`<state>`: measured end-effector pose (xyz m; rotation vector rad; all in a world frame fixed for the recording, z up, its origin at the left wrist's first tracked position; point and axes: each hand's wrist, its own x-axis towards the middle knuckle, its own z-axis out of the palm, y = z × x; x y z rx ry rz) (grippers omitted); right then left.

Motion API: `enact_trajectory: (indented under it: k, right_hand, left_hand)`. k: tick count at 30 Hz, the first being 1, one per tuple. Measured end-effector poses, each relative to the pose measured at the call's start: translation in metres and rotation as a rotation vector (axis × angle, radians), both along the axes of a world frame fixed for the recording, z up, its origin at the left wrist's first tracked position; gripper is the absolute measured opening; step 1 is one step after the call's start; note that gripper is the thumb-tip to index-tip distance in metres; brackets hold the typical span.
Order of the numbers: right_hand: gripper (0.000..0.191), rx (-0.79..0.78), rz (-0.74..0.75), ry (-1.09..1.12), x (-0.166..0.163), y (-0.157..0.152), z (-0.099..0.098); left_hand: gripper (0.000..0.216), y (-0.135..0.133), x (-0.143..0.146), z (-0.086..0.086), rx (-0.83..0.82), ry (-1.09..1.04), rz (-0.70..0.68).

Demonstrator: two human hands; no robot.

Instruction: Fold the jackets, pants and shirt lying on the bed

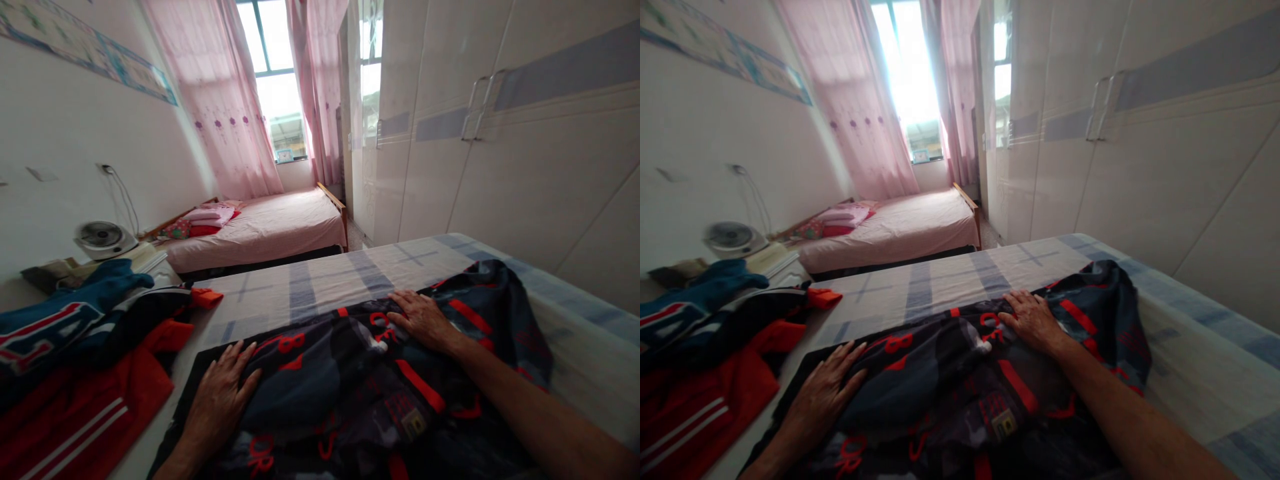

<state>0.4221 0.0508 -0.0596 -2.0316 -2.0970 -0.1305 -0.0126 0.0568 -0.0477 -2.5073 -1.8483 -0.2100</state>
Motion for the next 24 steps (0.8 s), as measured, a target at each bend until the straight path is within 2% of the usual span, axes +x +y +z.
enact_trajectory:
  k: [24]
  right_hand:
    - [0.054, 0.047, 0.027, -0.034, -0.001, 0.002, 0.001]
  left_hand:
    - [0.053, 0.005, -0.012, -0.012, 0.072, -0.047, -0.06]
